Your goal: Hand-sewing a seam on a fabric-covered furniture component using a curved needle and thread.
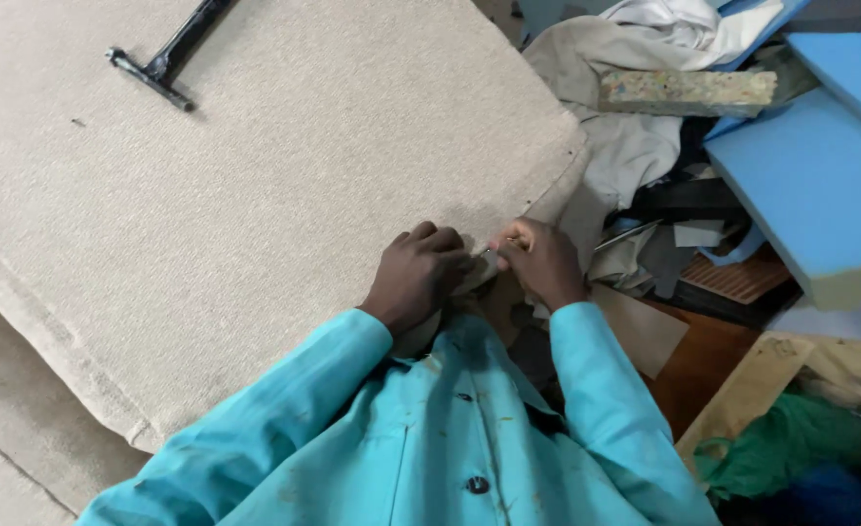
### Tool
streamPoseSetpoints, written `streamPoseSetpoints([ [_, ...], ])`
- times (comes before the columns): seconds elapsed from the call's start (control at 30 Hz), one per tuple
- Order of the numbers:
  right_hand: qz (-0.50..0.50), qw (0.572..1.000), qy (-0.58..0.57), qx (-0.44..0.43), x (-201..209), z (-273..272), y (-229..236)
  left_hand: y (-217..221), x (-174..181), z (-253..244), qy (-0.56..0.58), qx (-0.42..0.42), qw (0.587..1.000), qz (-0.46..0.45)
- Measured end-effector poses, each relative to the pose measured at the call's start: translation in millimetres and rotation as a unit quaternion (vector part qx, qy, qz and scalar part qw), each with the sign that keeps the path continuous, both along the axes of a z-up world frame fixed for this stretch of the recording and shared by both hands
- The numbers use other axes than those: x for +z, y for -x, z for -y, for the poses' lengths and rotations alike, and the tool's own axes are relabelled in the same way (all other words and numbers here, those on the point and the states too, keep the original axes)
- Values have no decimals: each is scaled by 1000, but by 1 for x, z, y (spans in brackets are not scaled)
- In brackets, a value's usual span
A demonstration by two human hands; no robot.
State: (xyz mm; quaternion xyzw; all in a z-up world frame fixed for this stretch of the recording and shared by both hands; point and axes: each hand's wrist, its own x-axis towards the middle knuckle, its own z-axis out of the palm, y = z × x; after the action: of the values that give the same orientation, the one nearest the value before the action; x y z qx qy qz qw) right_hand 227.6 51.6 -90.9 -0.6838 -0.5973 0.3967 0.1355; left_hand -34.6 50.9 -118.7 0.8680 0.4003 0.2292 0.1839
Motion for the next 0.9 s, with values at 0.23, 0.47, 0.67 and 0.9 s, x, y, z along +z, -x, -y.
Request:
streamPoseSetpoints([
  [0.23,70,953,-272,109,7,44,50,26,33,-18,144,-63,988,3],
  [0.47,-171,970,-172,19,61,64,54,12,43,-15,432,-3,847,310],
  [0.67,-288,910,-126,-270,62,50,55,-53,13,-4,376,-101,769,506],
  [0.9,-226,895,-217,-319,89,18,-52,-35,41,-2,285,-137,915,250],
])
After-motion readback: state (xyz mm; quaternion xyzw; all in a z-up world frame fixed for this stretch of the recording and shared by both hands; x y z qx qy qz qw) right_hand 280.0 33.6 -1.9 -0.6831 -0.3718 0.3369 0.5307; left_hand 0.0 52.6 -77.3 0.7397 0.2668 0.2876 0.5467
